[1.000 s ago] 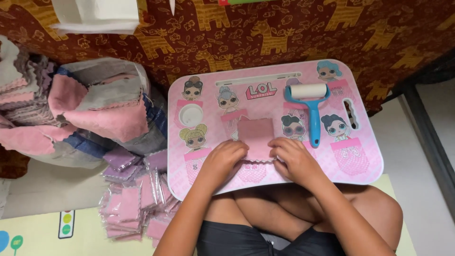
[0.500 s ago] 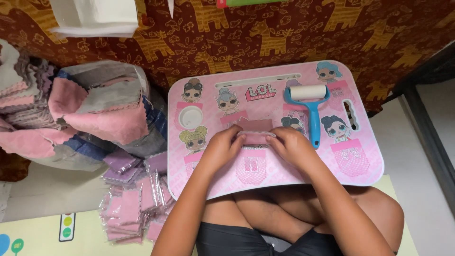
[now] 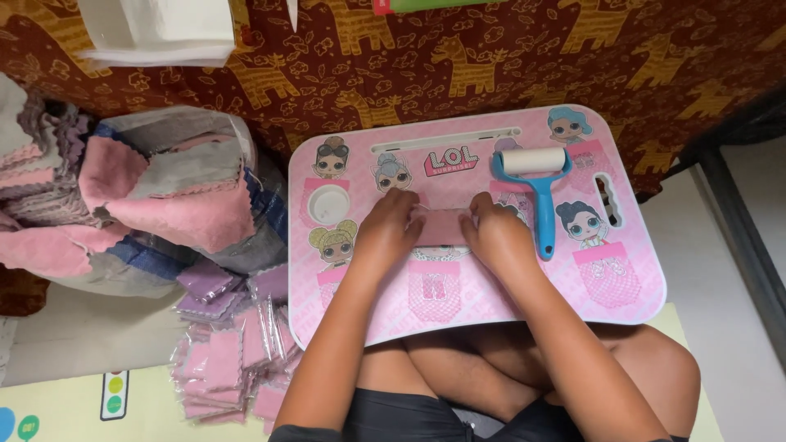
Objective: Cleaning small fabric pieces with a lint roller and packaging them into individual plastic bags on a small table.
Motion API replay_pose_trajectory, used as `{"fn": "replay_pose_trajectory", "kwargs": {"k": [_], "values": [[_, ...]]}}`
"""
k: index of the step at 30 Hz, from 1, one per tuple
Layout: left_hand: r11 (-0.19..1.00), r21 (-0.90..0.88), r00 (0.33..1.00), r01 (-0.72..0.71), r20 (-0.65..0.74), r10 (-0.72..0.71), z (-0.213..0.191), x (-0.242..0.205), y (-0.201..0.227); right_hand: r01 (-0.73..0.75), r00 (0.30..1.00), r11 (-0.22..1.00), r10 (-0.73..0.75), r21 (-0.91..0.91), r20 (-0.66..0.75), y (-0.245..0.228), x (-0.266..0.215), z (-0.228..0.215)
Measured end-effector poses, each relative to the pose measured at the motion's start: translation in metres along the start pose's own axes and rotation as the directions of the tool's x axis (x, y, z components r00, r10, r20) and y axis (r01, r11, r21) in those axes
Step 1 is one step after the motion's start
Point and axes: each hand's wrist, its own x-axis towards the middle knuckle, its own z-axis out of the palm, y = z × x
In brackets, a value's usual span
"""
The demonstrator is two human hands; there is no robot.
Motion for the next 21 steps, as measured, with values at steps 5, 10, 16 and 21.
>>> {"fn": "replay_pose_trajectory", "kwargs": {"k": [5,10,16,21], "values": [[0.98,-0.029,0.98,-0.198,0.008,0.198,-0.001,0.004,-0.017,0.128,0.863,0.992,-0.117,-0.012,-0.492,0.009,-0.022,-0.047],[0.964,-0.155,0.976,-0.217,-0.026,0.216,0.008,0.005,-0.032,-0.081,0.945,0.965,0.154,0.25,-0.288,0.054,-0.012,-0.046],[0.94,-0.231,0.968,-0.252,-0.052,0.247,0.021,0.008,-0.054,0.326,0.939,0.87,-0.254,0.37,-0.231,0.037,-0.008,-0.09],[0.932,-0.254,0.963,-0.259,0.008,0.27,0.032,0.015,-0.075,0.603,0.77,0.766,-0.632,0.221,0.09,0.01,0.005,-0.108]]}}
